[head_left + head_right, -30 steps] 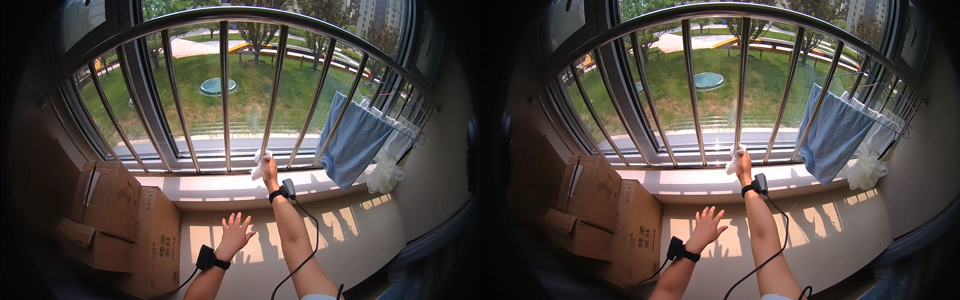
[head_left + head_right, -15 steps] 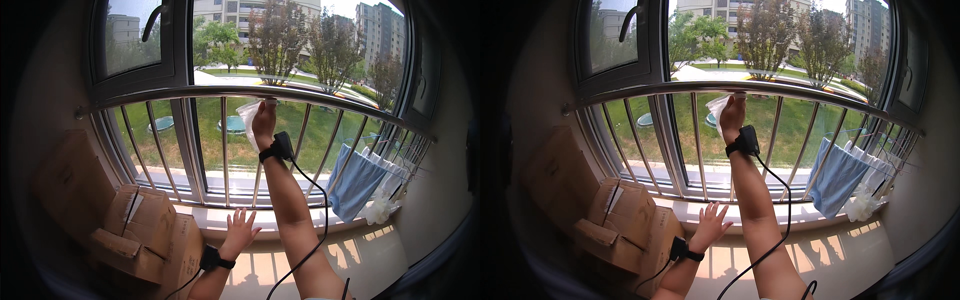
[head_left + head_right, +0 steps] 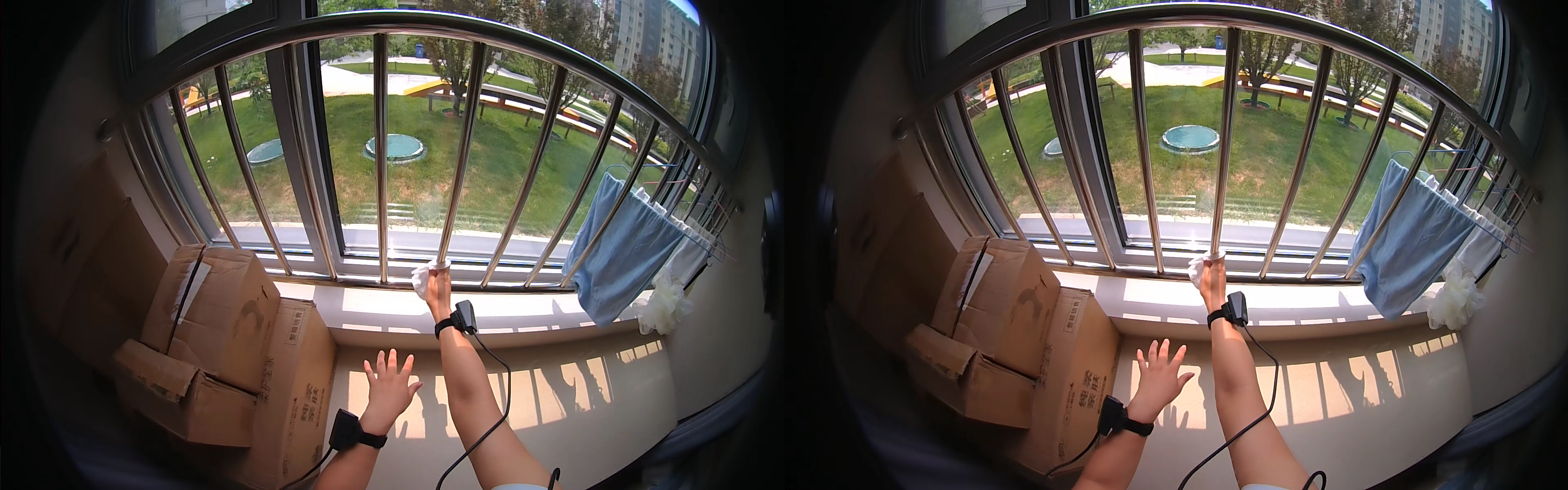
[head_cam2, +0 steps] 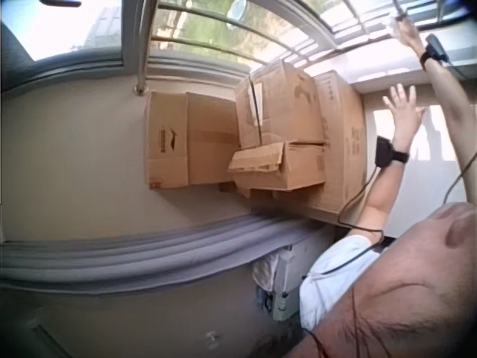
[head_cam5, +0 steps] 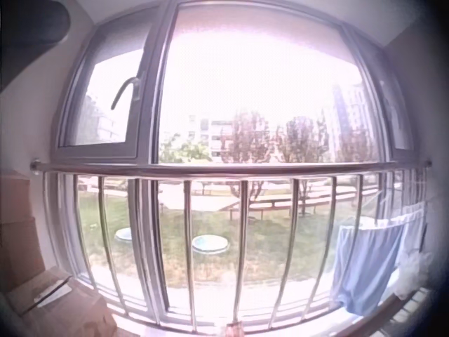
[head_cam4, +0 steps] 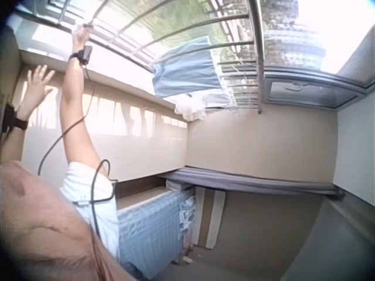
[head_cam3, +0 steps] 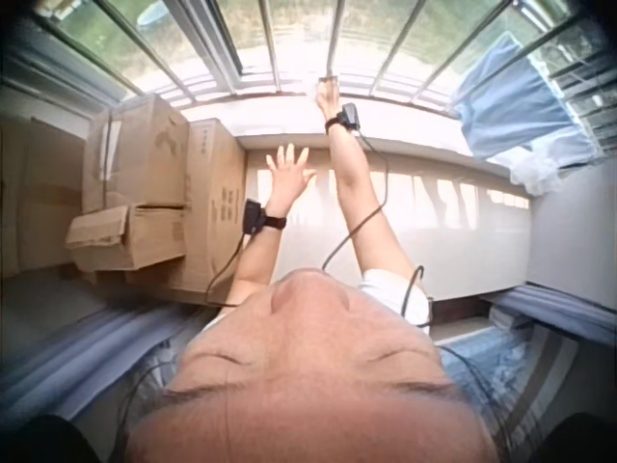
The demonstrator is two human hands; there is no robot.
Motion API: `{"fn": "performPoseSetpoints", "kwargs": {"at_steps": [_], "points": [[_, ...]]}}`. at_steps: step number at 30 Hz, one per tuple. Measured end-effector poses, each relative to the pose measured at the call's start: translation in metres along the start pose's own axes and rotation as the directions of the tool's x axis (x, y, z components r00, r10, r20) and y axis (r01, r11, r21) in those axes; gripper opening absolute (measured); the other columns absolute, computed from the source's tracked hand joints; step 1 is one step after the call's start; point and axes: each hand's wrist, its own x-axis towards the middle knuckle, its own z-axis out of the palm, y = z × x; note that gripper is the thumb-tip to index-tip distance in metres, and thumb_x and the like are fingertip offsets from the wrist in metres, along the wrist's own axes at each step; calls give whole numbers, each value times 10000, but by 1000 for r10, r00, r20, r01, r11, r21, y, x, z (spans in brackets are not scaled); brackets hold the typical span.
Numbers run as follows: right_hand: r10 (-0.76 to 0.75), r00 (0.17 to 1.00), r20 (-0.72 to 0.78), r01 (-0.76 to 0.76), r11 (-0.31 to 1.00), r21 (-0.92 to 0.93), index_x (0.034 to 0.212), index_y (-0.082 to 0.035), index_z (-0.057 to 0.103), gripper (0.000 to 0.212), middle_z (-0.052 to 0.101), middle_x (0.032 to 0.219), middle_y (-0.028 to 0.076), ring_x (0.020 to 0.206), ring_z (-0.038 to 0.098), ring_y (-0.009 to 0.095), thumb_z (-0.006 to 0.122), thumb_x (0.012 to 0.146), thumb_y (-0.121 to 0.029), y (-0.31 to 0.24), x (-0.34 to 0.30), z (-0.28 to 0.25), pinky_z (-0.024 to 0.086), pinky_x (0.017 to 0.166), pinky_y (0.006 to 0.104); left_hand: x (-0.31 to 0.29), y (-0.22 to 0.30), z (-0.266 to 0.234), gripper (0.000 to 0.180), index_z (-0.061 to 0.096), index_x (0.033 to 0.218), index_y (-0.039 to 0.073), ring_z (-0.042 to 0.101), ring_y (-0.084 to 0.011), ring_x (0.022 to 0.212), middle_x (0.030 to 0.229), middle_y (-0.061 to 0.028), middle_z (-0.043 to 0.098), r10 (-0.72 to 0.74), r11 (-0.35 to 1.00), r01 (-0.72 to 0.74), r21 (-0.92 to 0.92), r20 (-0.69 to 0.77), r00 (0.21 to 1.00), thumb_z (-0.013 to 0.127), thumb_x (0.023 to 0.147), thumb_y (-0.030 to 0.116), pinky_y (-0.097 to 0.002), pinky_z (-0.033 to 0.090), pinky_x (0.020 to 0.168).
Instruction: The person washes hands in a bathroom sink, then moves to a bedroom and wipes a metal window railing and the windowsill with a white cloth. The person removes clothes from hangers to access the railing, wipes the railing and sill, then returns the clothes to the hangers.
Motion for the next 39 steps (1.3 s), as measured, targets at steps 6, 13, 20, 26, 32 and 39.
{"fn": "performPoseSetpoints", "kwargs": {"at_steps": [6,13,20,26,32,39], "points": [[-102,995,10,101,952,-288,998,-28,508,145,563,778,72,681,525,171,414,970,-135,-38,2,7,437,605,317,2,-6,-37,627,445,1349,189,320,-374,1289,1368,-185,398,-15,1000,15,15,36,999,578,829,514,-655,221,1012],[-768,622,152,732,500,-463,1169,-29,495,237,575,1055,130,937,552,264,438,949,-97,-273,58,151,428,805,345,36,4,-119,632,427,1372,184,287,-404,1323,1400,-199,376,-2,999,1,-46,-19,1000,550,849,516,-671,195,1015],[-907,329,262,844,158,-513,1228,27,460,318,477,1253,228,1116,483,411,431,915,-19,-322,7,261,385,933,413,48,4,-148,620,447,1357,189,317,-403,1300,1376,-205,409,44,999,-46,-11,-138,989,549,847,525,-665,217,1007],[-823,534,-192,771,567,-290,1263,69,347,374,331,1273,252,1142,360,417,438,941,-97,-273,18,330,269,1017,450,35,-19,-132,624,450,1361,199,310,-397,1309,1377,-194,407,-31,999,30,-12,-53,998,543,842,532,-675,190,1014],[-822,542,174,716,344,-607,1104,2,447,247,612,870,254,779,577,471,423,968,-203,-259,50,300,435,606,510,24,-38,-115,625,446,1357,186,300,-396,1309,1392,-189,378,-52,994,66,83,-158,986,537,846,533,-671,171,1029],[-553,792,258,591,588,-553,1056,-29,417,190,580,776,234,679,558,440,435,983,-204,-91,15,182,424,565,413,13,-31,-65,651,441,1354,174,253,-404,1309,1410,-178,309,-113,994,114,2,-68,991,619,809,482,-686,172,1010]]}}
